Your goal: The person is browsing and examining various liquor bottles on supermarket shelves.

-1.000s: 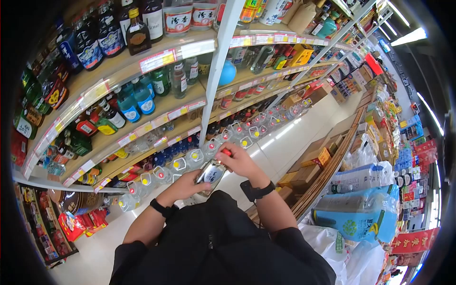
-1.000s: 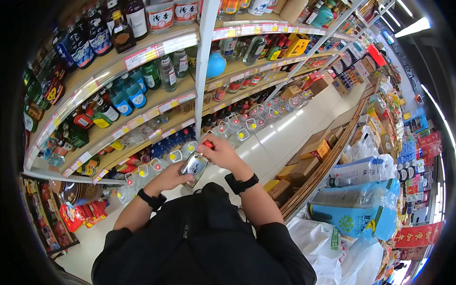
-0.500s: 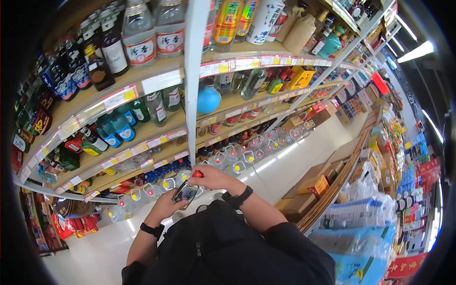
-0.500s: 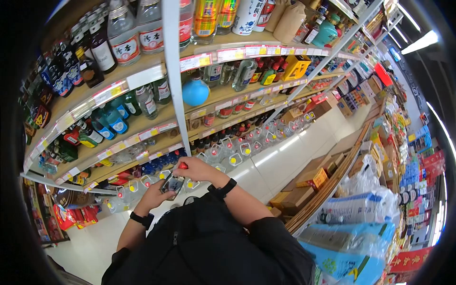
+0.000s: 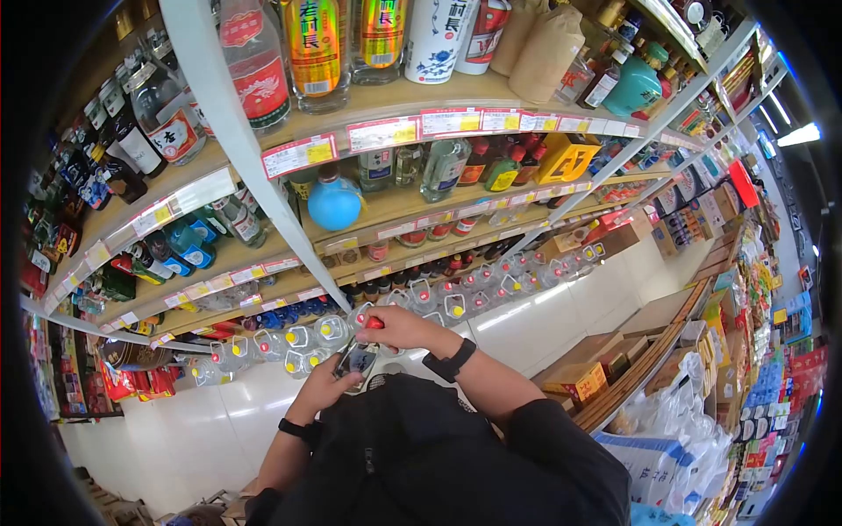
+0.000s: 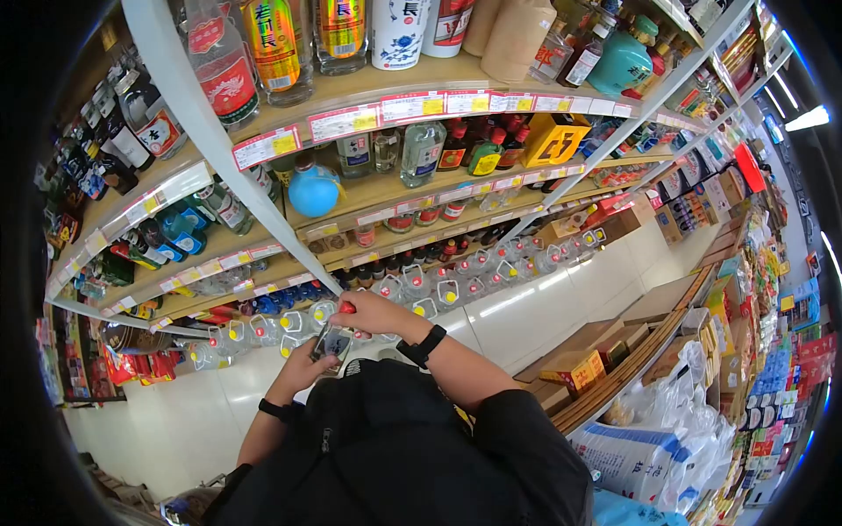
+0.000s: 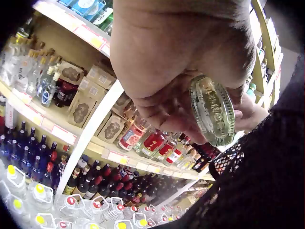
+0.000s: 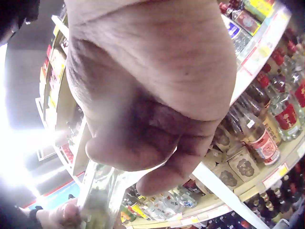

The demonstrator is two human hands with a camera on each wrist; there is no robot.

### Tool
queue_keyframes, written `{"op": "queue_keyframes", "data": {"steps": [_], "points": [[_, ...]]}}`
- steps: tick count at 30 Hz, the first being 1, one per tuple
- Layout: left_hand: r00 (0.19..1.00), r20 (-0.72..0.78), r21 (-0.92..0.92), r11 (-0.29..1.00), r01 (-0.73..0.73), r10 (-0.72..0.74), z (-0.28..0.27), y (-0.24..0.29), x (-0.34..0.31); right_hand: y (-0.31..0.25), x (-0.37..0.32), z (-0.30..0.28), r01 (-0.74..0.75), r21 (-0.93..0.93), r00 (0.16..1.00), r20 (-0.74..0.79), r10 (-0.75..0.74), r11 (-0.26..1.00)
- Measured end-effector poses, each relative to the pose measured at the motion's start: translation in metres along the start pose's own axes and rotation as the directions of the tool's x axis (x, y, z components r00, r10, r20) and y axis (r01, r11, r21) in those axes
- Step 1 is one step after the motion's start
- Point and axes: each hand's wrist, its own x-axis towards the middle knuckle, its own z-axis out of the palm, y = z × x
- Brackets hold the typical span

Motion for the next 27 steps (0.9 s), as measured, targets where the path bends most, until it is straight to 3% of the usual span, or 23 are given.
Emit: {"op": "queue_keyframes", "data": {"steps": [2,5,6,7,9,11,14,21,22,27], "points": [[0.999,-0.032,0.020,0.999,-0.043,0.043,0.007,-0.003,0.002,0.004,-0.001,-0.006,-0.009,0.001,0.999,0.040,0.009,1.000],[0.998,-0.043,0.117,0.992,0.054,-0.049,0.002,-0.001,-0.001,0.020,0.000,-0.033,0.125,0.153,0.969,-0.230,-0.088,0.980],[0.996,-0.077,0.061,0.996,0.059,-0.054,0.001,-0.003,0.000,0.013,-0.006,-0.055,0.164,0.128,0.916,-0.388,-0.103,0.978],[0.992,-0.109,0.006,0.998,0.062,-0.061,0.001,-0.009,0.000,0.003,-0.014,-0.081,0.199,0.100,0.837,-0.535,-0.116,0.975],[0.985,-0.162,-0.081,0.996,0.045,-0.057,0.001,-0.011,-0.002,-0.013,-0.020,-0.118,0.245,0.068,0.575,-0.813,-0.089,0.967],[0.978,-0.203,-0.144,0.990,0.007,-0.037,0.003,-0.011,-0.003,0.022,-0.005,-0.169,0.245,-0.221,0.398,-0.865,-0.306,0.944],[0.978,-0.203,-0.139,0.990,0.024,-0.053,0.008,-0.013,-0.007,0.006,-0.005,-0.187,0.093,-0.269,0.344,-0.895,-0.285,0.959],[0.977,-0.206,-0.091,0.995,0.043,-0.061,0.017,-0.007,-0.016,0.026,0.034,-0.199,0.048,-0.408,0.347,-0.849,-0.398,0.912],[0.974,-0.216,-0.102,0.994,0.040,-0.061,0.019,-0.004,-0.018,0.026,0.036,-0.200,0.027,-0.403,0.374,-0.844,-0.383,0.915],[0.964,-0.257,-0.142,0.989,0.037,-0.073,0.026,-0.008,-0.029,0.014,0.041,-0.197,0.009,-0.385,0.349,-0.864,-0.364,0.923]]}}
